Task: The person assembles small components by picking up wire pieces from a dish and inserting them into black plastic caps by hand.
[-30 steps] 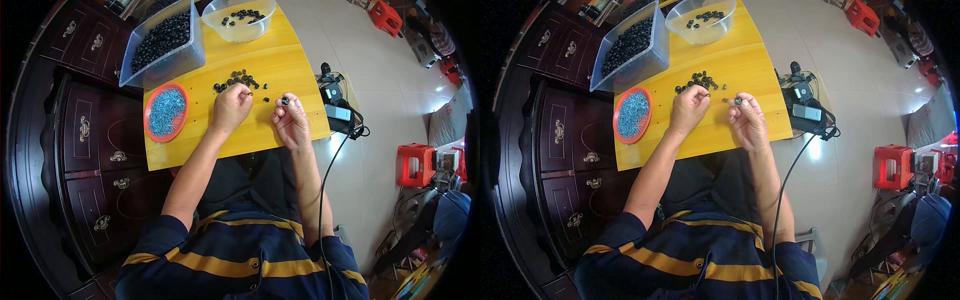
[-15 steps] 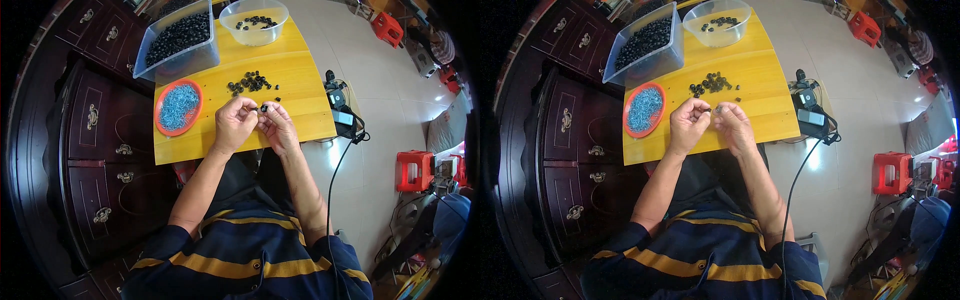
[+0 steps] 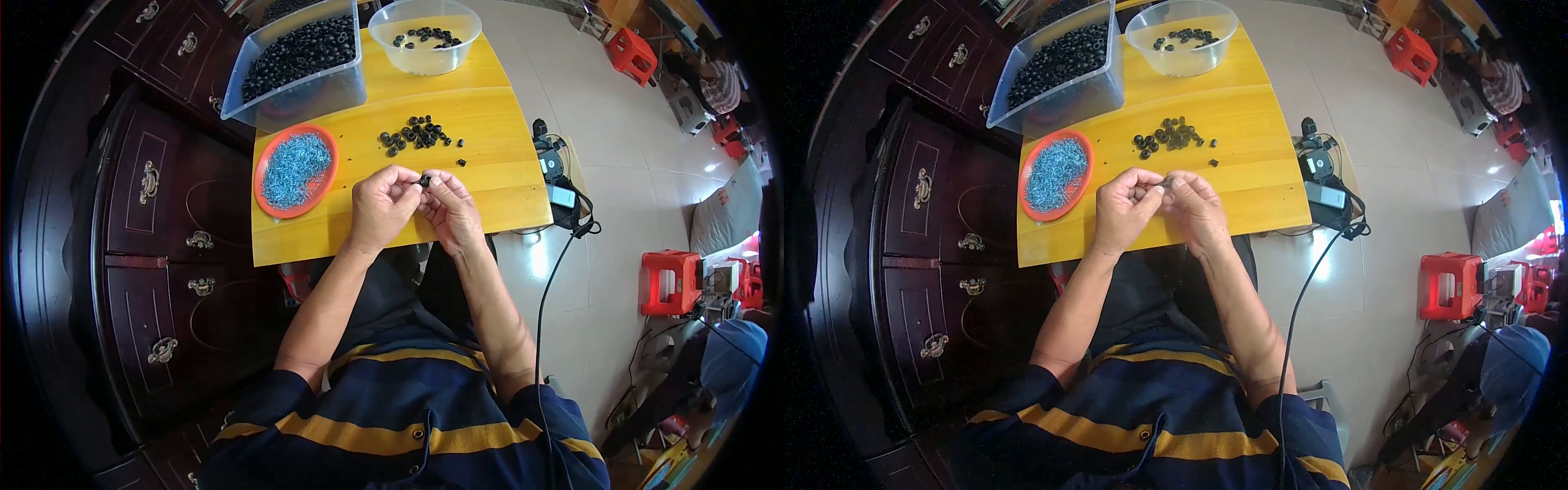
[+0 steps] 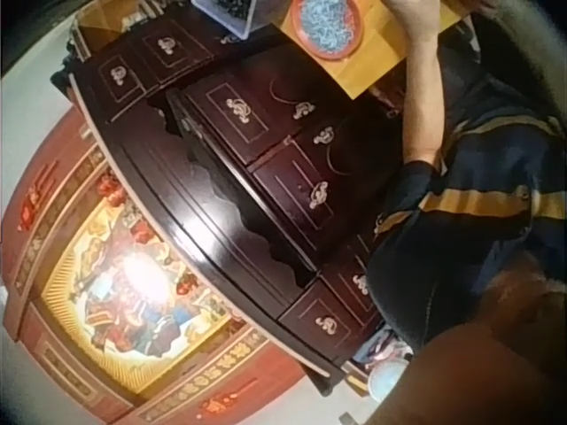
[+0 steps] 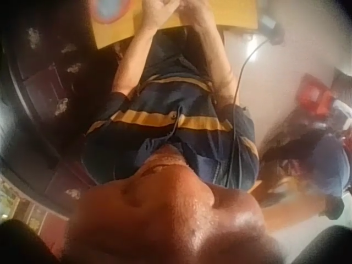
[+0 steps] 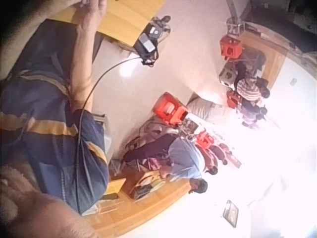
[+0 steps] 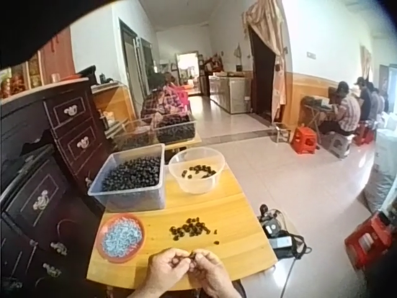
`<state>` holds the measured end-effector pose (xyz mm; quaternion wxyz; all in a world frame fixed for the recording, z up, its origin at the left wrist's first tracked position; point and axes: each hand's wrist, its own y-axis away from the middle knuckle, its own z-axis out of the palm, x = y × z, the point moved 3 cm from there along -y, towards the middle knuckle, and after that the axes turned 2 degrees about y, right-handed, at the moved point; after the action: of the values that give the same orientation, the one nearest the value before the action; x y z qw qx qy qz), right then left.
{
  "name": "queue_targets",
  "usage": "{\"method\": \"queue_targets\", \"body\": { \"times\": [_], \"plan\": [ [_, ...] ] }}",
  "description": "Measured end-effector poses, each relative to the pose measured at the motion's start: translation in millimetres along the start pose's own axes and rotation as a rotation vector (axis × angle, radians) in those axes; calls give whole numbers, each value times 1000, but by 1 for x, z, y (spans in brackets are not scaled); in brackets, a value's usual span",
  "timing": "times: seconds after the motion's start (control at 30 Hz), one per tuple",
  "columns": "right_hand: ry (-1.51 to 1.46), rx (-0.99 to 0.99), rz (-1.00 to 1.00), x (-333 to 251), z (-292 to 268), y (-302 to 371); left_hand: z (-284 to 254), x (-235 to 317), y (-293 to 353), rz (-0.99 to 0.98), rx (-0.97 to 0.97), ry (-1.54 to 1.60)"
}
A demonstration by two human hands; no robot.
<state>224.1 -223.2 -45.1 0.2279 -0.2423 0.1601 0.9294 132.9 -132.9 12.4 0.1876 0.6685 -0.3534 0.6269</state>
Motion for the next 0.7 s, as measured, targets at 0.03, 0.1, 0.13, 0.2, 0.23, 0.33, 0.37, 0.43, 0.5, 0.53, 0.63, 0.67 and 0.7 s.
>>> {"method": "queue_targets", "body": {
  "times": [0.03, 0.1, 0.13, 0.2, 0.23, 0.33, 0.37, 0.43, 0.5, 0.53, 0.63, 0.67, 0.7],
  "plan": [
    [25, -5, -10, 1, -1, -1, -1, 0, -1, 1, -4, 7],
    [50, -9, -20, 3, -3, -3, -5, 2, -1, 0, -8, 15],
    [54, -17, -31, 4, -4, -4, -6, 6, -2, 22, -34, -42],
    [58, -25, -39, 5, -4, -5, -9, 11, -3, 41, -59, -99],
    [59, -24, -38, 4, -4, -4, -10, 12, -3, 38, -76, -113],
    [72, -18, -34, 6, -6, -5, -16, 11, -7, 55, -114, -157],
    [83, -14, -31, 7, -7, -5, -18, 10, -8, 77, -133, -186],
    [97, -10, -24, 7, -9, -5, -21, 10, -10, 104, -146, -204],
    [111, -7, -16, 7, -9, -5, -22, 14, -12, 130, -158, -222],
    [123, 1, -29, 7, -8, -5, -21, 18, -13, 139, -173, -256],
    [144, -16, -45, 7, -9, -6, -22, 15, -14, 172, -190, -297],
    [153, -41, -50, 8, -9, -7, -22, 14, -14, 198, -194, -303],
    [154, -39, -50, 8, -10, -7, -24, 13, -15, 197, -195, -302]
  ]
}}
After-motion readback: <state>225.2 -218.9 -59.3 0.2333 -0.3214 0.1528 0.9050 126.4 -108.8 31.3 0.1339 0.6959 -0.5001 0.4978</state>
